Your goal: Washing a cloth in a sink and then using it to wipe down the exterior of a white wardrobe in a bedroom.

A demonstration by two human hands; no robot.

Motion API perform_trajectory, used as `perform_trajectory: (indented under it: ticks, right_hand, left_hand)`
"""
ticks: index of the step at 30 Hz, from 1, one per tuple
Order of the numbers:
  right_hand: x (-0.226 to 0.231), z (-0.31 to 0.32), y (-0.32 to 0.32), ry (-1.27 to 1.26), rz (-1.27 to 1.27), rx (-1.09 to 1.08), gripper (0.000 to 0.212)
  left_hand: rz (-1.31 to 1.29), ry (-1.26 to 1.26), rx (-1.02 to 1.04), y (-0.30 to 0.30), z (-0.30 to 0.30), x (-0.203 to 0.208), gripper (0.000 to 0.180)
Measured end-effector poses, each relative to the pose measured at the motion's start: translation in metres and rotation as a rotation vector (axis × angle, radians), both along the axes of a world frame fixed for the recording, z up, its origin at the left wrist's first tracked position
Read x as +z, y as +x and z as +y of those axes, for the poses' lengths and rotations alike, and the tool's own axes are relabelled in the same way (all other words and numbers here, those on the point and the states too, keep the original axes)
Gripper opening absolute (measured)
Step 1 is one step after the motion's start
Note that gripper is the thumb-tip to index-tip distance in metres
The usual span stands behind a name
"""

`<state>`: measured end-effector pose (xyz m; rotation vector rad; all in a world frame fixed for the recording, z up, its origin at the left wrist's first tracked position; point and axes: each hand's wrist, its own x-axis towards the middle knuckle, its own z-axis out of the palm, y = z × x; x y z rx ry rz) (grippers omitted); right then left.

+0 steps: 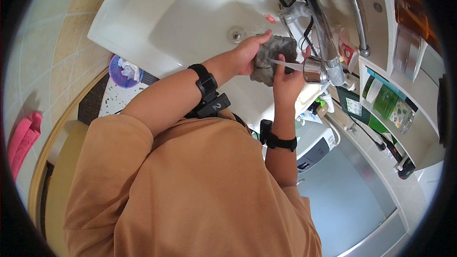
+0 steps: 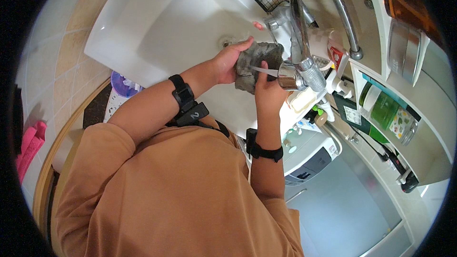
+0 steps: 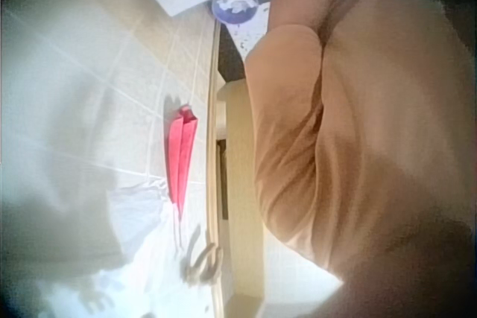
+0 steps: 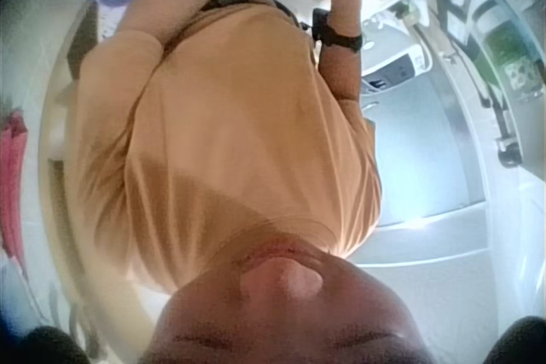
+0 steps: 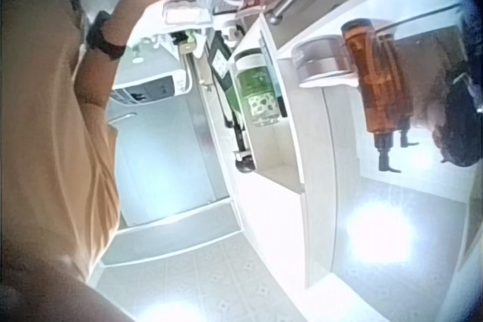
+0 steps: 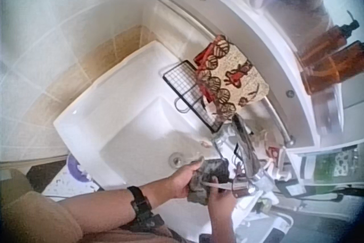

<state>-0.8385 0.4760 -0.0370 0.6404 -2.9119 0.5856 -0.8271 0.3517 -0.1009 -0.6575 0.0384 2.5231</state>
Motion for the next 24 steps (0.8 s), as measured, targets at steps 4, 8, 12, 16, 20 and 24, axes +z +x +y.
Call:
perform_trajectory:
  ticks: [4,8,12,16,20,24]
  right_hand:
    - [-0.006,0.010,-0.001,-0.015,-0.093,0.232,0.029]
    - [-0.003,0.015,-0.003,-0.009,-0.155,0.192,0.018]
    - [-0.004,0.018,-0.006,0.104,-0.037,0.182,0.015]
    - [-0.003,0.008,0.000,-0.004,0.037,0.135,0.019]
    - [-0.008,0.001,0.002,-0.096,0.179,0.138,0.021]
    - [-0.003,-0.006,0.008,-0.222,0.084,0.069,0.018]
  left_hand:
    - [-0.005,0.034,0.035,0.002,-0.004,0.005,0.051]
    - [-0.035,0.066,-0.047,0.006,0.003,-0.004,0.046]
    - [-0.073,-0.146,-0.148,0.003,0.017,-0.014,0.032]
    - [-0.133,-0.664,-0.117,-0.002,0.021,-0.022,0.034]
    - [-0.183,-0.637,0.003,-0.006,0.017,-0.022,0.038]
    - [-0.095,-0.078,-0.077,0.001,-0.010,0.001,0.041]
